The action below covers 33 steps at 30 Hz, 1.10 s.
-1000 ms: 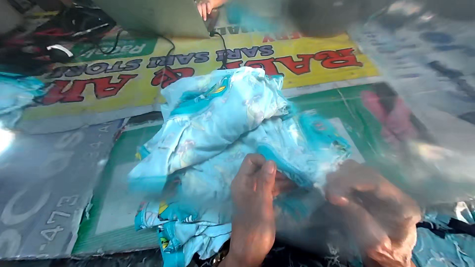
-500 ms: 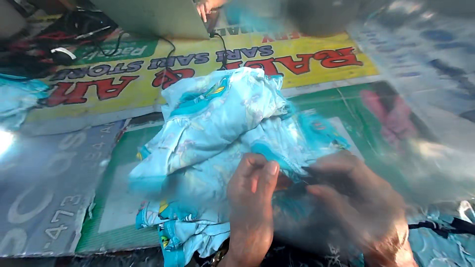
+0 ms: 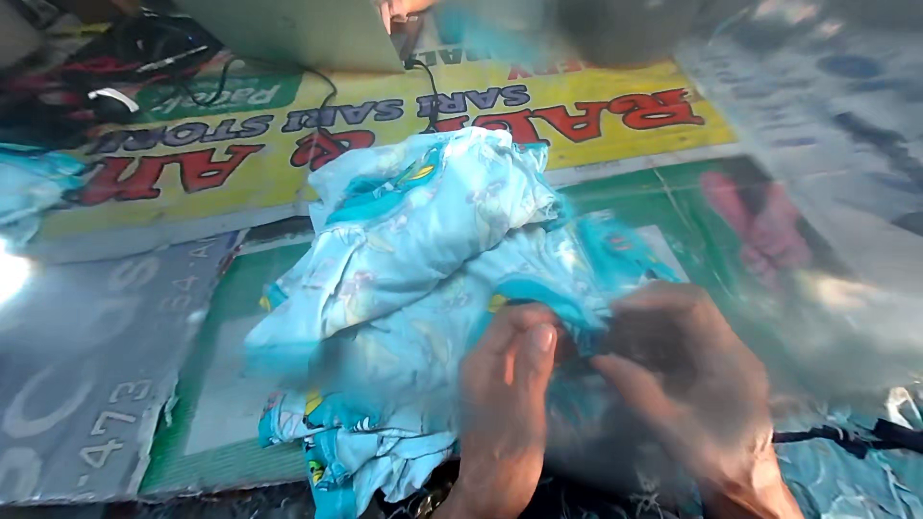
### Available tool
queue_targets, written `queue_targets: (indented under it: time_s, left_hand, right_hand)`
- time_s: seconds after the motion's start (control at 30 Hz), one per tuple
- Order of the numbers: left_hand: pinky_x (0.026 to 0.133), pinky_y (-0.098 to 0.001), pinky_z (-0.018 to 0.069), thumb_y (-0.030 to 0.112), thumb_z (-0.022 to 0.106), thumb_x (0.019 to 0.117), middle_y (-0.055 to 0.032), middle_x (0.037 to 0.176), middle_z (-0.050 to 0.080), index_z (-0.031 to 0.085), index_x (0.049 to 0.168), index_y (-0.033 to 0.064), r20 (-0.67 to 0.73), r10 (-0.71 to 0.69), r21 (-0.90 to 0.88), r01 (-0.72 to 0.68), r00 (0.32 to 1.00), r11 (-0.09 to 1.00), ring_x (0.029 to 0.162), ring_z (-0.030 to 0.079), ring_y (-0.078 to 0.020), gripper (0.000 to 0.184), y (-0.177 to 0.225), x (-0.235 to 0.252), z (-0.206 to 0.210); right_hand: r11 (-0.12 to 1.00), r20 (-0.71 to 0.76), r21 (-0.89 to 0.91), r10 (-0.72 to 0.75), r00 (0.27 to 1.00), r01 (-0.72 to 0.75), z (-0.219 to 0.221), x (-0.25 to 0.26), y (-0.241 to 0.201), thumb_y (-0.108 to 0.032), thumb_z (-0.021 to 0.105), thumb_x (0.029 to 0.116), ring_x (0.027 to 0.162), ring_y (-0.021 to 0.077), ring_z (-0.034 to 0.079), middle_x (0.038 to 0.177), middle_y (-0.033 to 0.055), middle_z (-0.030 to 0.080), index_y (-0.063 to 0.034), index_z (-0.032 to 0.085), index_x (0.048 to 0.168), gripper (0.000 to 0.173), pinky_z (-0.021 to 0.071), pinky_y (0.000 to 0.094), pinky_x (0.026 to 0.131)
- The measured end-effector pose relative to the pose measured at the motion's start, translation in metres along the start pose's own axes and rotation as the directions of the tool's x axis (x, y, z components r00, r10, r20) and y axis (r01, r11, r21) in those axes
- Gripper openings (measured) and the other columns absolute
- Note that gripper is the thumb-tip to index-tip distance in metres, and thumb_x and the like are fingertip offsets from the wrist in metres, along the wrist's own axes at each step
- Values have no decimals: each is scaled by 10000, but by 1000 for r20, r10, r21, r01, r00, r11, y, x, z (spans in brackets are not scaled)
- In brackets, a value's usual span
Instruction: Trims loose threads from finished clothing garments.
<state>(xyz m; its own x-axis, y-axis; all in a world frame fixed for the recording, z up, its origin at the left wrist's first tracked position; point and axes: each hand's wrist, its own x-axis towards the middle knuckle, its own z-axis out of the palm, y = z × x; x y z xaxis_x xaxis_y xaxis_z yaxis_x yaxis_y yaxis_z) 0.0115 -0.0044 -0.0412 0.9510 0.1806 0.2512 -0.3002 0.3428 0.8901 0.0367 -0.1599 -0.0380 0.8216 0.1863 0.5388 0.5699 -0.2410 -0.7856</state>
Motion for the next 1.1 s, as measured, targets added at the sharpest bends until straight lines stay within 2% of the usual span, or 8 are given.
queue_targets:
  time_s: [0.13,0.23,0.33,0.4,0.53,0.7,0.87,1.1]
  left_hand:
    - [878,-294,602,470,433,1064,-5,1125,708,665,1189,20,70,22,94,-29,997,995,1010,693,-82,521,-2,-4,5]
    - [916,-291,591,504,352,1081,-85,1219,674,621,1250,-80,144,85,215,-115,986,970,1067,672,-85,665,-4,-6,5]
    - [1008,-295,560,295,416,1107,-159,1289,659,615,1274,-94,239,221,408,-304,945,861,1181,649,-123,468,-4,-8,-1]
    - [990,-234,538,203,605,1025,-141,1225,688,655,1204,-11,297,321,655,-437,899,617,1169,648,-117,283,-5,-8,-6]
    - [827,-336,555,162,622,966,-91,936,723,686,988,97,434,341,865,-491,834,99,921,698,-226,94,-9,-10,-18]
    - [877,-296,482,157,545,1009,-37,975,665,614,986,151,429,457,826,-543,779,150,956,629,-161,73,4,-27,-30]
    - [921,-362,459,274,584,1024,-52,1055,706,680,1045,165,448,343,846,-516,825,136,1006,647,-180,146,-4,-25,-36]
    - [849,-201,475,337,667,994,3,997,668,668,1078,130,317,496,779,-520,808,351,945,615,-59,224,4,-12,-13]
  right_hand:
    - [806,-29,-584,-140,990,97,10,10,-5,-309,723,884,646,88,594,826,58,672,-67,651,1007,281,444,223,532]
    - [717,-25,-681,-221,975,145,13,14,-4,-240,669,895,611,137,592,771,77,668,-55,692,936,191,422,262,502]
    - [928,-68,-363,-109,992,77,7,11,2,-138,645,920,702,-5,614,797,11,692,-43,725,926,125,488,124,611]
    - [992,-54,55,120,991,-117,2,11,2,-98,618,954,630,-59,599,766,-72,676,-78,711,939,96,514,102,561]
    - [686,67,641,395,916,-343,-1,14,4,-73,635,954,442,-8,504,630,-38,604,-101,694,888,92,467,148,424]
    - [503,109,794,437,893,-343,3,13,6,-32,648,938,461,24,551,639,24,634,-59,713,894,83,500,167,451]
    - [324,223,865,437,871,-383,4,9,4,-48,659,955,448,26,544,693,70,675,-29,706,929,56,481,161,431]
    - [386,218,848,372,902,-364,5,2,3,-54,656,958,469,13,572,725,41,701,-42,714,938,62,496,154,433]
